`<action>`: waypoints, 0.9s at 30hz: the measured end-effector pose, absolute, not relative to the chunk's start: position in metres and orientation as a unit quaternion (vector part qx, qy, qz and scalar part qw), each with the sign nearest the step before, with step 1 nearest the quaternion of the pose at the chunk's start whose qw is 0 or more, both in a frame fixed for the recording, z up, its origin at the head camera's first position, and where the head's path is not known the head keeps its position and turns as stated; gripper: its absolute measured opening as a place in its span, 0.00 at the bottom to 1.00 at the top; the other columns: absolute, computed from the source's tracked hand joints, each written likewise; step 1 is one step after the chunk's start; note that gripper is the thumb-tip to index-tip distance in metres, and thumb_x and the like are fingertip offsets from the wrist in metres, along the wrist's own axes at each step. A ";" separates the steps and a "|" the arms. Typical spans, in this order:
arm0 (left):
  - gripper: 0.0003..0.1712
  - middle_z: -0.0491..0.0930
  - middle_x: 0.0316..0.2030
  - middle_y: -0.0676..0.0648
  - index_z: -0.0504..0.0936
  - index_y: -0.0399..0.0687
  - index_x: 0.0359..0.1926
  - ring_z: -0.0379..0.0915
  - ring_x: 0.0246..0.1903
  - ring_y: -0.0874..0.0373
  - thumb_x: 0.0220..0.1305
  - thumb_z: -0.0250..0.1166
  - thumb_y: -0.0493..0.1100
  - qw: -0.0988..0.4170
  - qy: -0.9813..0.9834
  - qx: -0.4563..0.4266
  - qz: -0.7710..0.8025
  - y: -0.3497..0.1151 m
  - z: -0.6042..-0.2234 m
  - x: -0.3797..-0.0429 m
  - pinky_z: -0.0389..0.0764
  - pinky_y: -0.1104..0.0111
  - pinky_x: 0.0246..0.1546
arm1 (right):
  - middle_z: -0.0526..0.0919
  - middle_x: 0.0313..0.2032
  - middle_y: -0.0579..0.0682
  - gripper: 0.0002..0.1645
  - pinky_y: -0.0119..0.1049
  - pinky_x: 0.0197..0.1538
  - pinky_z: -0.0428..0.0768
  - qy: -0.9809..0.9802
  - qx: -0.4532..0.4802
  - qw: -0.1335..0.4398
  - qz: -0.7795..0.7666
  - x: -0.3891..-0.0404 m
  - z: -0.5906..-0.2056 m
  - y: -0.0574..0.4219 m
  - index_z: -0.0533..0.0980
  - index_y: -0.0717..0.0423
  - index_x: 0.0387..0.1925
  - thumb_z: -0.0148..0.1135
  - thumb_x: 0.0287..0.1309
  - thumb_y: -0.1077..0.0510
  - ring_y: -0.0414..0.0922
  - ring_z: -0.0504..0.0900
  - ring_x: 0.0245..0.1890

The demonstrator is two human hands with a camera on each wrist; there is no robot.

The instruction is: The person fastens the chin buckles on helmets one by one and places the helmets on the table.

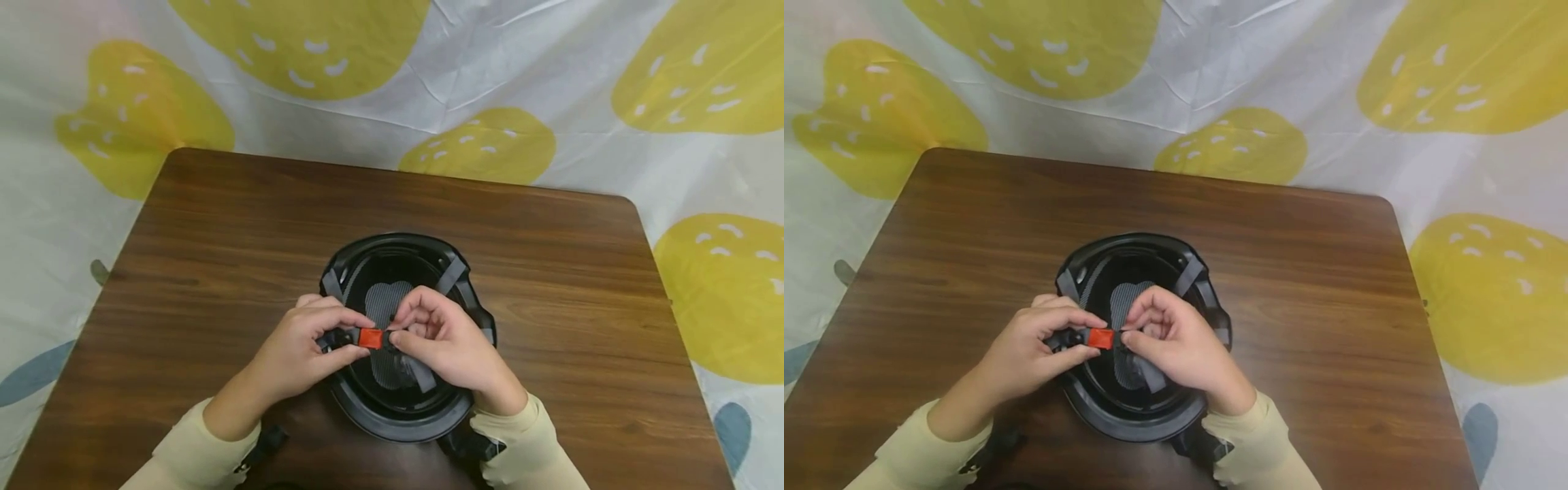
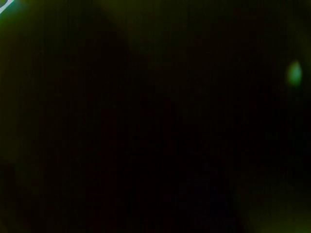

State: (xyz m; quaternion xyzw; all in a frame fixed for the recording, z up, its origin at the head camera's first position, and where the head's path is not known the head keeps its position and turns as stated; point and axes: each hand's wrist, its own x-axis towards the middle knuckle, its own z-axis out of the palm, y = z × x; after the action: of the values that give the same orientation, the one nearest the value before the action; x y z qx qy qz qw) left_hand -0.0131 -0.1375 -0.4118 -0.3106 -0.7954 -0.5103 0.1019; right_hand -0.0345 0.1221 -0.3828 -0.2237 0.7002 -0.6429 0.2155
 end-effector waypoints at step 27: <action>0.23 0.81 0.60 0.47 0.87 0.52 0.59 0.71 0.59 0.47 0.65 0.78 0.51 0.130 -0.790 -0.343 -0.492 -0.139 -0.420 -0.014 0.66 0.48 0.59 | 0.88 0.47 0.47 0.15 0.34 0.31 0.82 0.802 -0.260 0.152 -0.516 -0.035 -0.387 0.111 0.80 0.52 0.53 0.70 0.68 0.67 0.40 0.83 0.29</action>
State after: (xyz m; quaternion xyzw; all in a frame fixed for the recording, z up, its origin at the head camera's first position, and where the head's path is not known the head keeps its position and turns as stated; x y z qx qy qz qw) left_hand -0.0137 -0.1389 -0.4197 -0.3427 -0.7899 -0.4917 0.1297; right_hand -0.0346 0.1111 -0.3871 -0.2601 0.8017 -0.5163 0.1517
